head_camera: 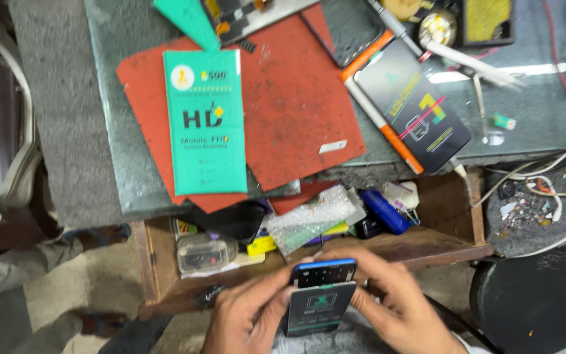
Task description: The person disassembles a smartphone by removing screws and detaching internal components. They handle the phone, a screwdriver, and various small parts on a cluttered workbench.
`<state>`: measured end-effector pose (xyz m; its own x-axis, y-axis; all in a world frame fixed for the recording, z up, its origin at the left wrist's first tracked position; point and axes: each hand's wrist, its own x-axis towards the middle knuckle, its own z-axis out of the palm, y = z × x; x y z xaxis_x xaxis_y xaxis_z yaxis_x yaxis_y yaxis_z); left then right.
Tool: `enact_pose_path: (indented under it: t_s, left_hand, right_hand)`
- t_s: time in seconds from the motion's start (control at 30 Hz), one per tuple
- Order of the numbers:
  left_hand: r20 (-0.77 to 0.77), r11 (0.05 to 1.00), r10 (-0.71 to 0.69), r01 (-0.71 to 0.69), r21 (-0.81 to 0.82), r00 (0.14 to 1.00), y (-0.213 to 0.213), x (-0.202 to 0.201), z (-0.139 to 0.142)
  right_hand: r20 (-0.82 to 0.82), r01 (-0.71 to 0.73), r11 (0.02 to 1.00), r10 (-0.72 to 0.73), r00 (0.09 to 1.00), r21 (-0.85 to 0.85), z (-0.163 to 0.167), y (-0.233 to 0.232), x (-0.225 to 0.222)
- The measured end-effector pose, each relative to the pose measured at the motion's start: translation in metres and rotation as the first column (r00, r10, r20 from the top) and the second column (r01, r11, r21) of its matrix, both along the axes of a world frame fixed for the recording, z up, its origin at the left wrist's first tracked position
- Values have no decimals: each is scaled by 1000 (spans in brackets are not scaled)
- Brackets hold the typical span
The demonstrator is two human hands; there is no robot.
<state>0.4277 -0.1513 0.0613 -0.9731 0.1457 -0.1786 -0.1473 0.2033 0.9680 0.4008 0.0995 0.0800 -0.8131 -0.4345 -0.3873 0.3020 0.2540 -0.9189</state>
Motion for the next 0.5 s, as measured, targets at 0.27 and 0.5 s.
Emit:
enact_pose_path:
  t_s: [0.27, 0.5]
  left_hand:
    - [-43, 999, -37, 35, -31, 998, 4, 26, -44]
    - [-209, 992, 55, -77, -95, 976, 14, 25, -70]
  right_hand:
    - [79, 88, 963, -111, 991, 254, -23, 6, 20]
    - [358, 133, 991, -120, 926, -13, -12, -8, -11]
